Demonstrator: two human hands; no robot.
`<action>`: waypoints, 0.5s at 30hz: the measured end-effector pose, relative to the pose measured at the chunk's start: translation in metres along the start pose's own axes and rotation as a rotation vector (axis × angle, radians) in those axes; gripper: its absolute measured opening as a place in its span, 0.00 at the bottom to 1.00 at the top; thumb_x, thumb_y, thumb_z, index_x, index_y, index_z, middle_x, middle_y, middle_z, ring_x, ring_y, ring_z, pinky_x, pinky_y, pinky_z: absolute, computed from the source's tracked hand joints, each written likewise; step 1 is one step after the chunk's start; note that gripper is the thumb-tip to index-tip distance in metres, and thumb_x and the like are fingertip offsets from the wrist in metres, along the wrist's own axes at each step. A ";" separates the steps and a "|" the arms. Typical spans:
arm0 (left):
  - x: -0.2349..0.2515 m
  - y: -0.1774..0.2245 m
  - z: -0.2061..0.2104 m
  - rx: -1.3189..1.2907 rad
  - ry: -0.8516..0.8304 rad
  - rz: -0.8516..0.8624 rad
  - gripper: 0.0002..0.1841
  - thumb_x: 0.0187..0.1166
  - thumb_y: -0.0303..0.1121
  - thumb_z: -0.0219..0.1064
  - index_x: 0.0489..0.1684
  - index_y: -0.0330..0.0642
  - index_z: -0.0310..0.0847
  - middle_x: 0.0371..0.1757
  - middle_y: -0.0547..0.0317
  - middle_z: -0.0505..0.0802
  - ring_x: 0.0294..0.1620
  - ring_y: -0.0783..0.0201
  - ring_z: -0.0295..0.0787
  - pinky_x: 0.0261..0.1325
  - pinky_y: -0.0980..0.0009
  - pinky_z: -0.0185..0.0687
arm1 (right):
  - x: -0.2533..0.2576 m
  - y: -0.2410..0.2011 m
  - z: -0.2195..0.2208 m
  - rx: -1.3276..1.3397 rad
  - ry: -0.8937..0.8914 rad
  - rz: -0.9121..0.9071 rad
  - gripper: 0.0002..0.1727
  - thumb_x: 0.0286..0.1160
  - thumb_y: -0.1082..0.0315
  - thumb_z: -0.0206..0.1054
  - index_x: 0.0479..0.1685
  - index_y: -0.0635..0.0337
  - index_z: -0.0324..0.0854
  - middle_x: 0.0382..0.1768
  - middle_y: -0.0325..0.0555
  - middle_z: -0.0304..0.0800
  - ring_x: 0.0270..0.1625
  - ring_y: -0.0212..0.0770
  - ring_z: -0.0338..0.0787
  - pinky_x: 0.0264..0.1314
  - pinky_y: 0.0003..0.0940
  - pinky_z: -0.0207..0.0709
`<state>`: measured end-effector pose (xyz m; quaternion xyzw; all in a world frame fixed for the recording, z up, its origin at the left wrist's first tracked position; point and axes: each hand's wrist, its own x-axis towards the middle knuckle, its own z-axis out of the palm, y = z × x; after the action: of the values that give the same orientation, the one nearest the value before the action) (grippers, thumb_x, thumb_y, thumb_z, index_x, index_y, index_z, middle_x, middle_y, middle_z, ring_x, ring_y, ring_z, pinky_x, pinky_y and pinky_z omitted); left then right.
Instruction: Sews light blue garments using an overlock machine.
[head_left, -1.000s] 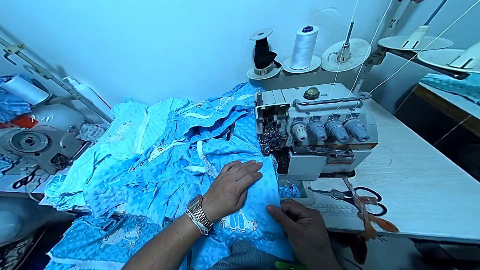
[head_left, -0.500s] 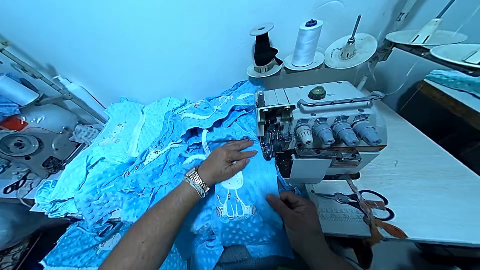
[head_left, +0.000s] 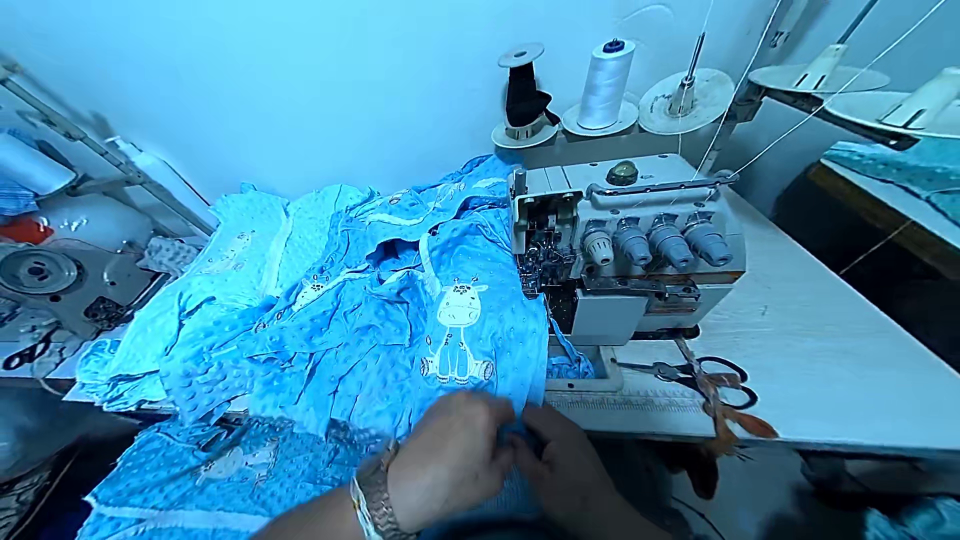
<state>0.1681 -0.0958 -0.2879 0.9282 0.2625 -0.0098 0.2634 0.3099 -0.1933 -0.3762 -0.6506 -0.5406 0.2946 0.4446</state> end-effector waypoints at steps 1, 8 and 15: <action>-0.003 0.002 0.010 -0.036 -0.139 -0.114 0.17 0.76 0.36 0.71 0.54 0.32 0.87 0.52 0.40 0.93 0.56 0.44 0.91 0.62 0.44 0.84 | -0.008 -0.010 0.000 -0.101 -0.056 -0.003 0.15 0.72 0.72 0.64 0.52 0.71 0.86 0.46 0.61 0.90 0.50 0.55 0.92 0.55 0.50 0.85; -0.015 0.007 0.055 -0.008 0.122 -0.354 0.23 0.70 0.43 0.74 0.56 0.34 0.83 0.46 0.42 0.93 0.50 0.44 0.92 0.54 0.43 0.85 | -0.039 -0.033 0.007 -0.231 -0.045 -0.099 0.25 0.72 0.75 0.56 0.69 0.66 0.85 0.49 0.58 0.92 0.49 0.51 0.93 0.55 0.46 0.87; -0.058 -0.017 0.007 -0.071 0.267 -0.311 0.03 0.72 0.27 0.72 0.29 0.39 0.88 0.25 0.50 0.90 0.29 0.52 0.87 0.34 0.47 0.81 | -0.030 -0.032 -0.016 0.167 0.058 0.064 0.20 0.71 0.77 0.64 0.63 0.58 0.89 0.43 0.43 0.95 0.32 0.31 0.89 0.37 0.31 0.84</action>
<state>0.1105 -0.1148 -0.2934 0.8596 0.4356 0.0822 0.2541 0.3022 -0.2254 -0.3432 -0.6366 -0.4800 0.3336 0.5030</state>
